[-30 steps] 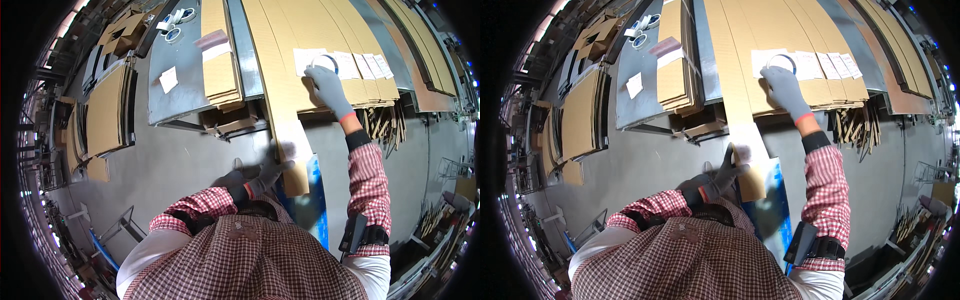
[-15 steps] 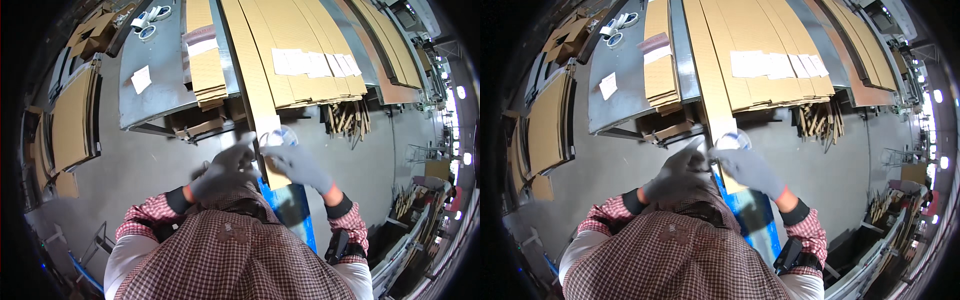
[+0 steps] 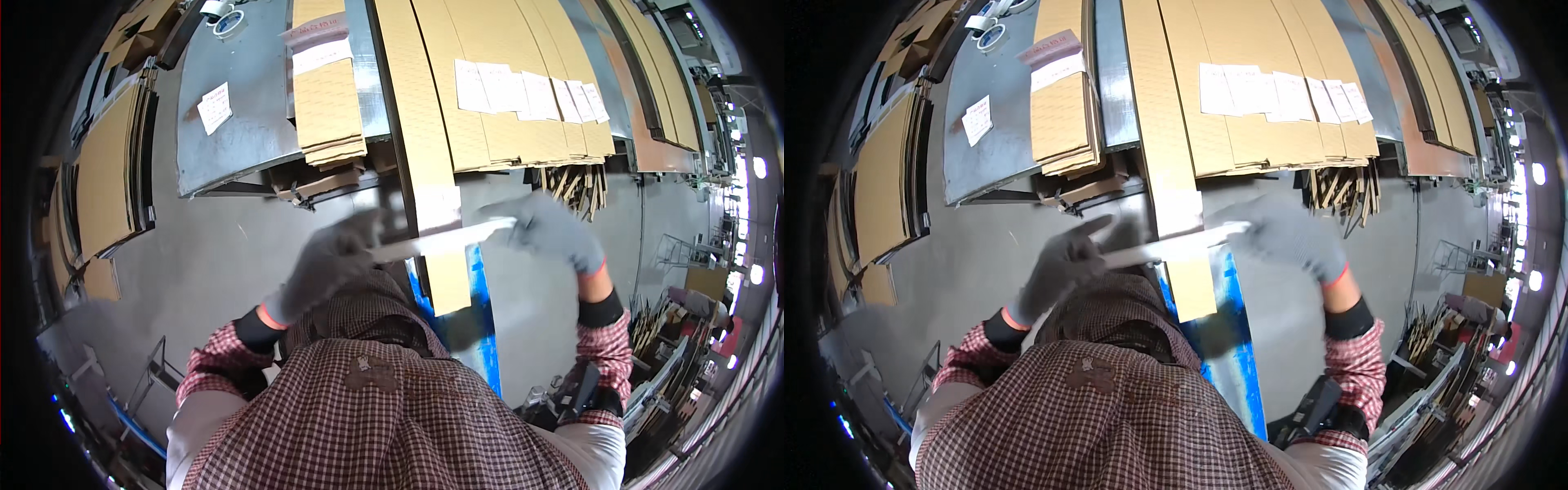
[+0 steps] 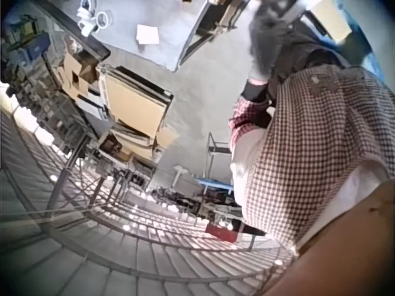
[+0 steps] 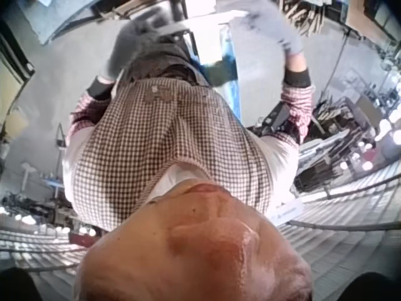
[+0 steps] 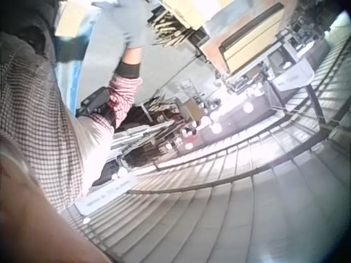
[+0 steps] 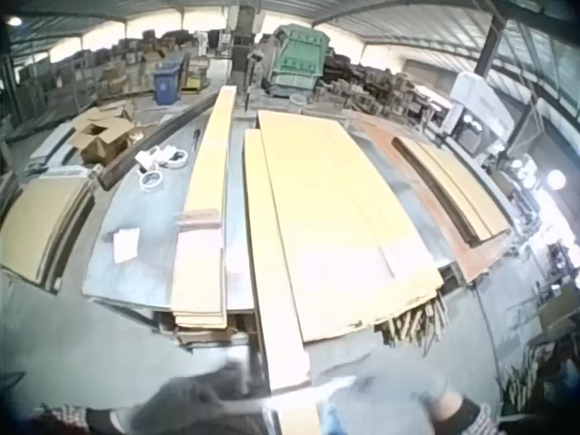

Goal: Applying labels to and taping together stacks of long boards or cardboard components.

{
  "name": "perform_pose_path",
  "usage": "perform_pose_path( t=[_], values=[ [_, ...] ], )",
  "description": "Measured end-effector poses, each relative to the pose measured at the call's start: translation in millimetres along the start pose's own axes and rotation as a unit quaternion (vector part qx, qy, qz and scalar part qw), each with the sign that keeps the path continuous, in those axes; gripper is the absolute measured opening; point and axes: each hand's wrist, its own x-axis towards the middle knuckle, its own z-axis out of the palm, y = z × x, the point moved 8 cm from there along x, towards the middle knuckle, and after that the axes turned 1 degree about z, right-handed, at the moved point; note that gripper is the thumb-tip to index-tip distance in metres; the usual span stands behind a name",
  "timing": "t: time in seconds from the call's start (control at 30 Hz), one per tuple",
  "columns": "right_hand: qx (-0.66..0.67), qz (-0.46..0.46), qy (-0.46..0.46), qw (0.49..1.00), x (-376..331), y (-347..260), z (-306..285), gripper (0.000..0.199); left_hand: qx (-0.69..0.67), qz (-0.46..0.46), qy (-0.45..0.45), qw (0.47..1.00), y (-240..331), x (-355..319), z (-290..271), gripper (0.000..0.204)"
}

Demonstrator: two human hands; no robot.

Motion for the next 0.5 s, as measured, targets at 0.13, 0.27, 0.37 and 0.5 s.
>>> perform_pose_path(
  t=[0.13, 0.27, 0.37, 0.5],
  values=[
    [-0.136, -0.017, 0.114, 0.984, 58, 157, 20, 0.026, 0.116, 0.098, 0.009, 0.988, -123, 90, 20, 0.033],
    [0.17, -0.069, 0.31, 0.933, 124, 253, 101, 0.033, 0.131, 0.125, -0.01, 0.983, -186, 180, 67, 0.024],
    [0.094, -0.101, 0.194, 0.971, 145, 181, 106, 0.024, 0.198, 0.156, -0.128, 0.959, -210, 175, 53, 0.024],
    [0.25, 0.101, 0.495, 0.826, 66, 160, 82, 0.061, 0.155, 0.217, -0.145, 0.953, -228, 185, 48, 0.025]
  ],
)
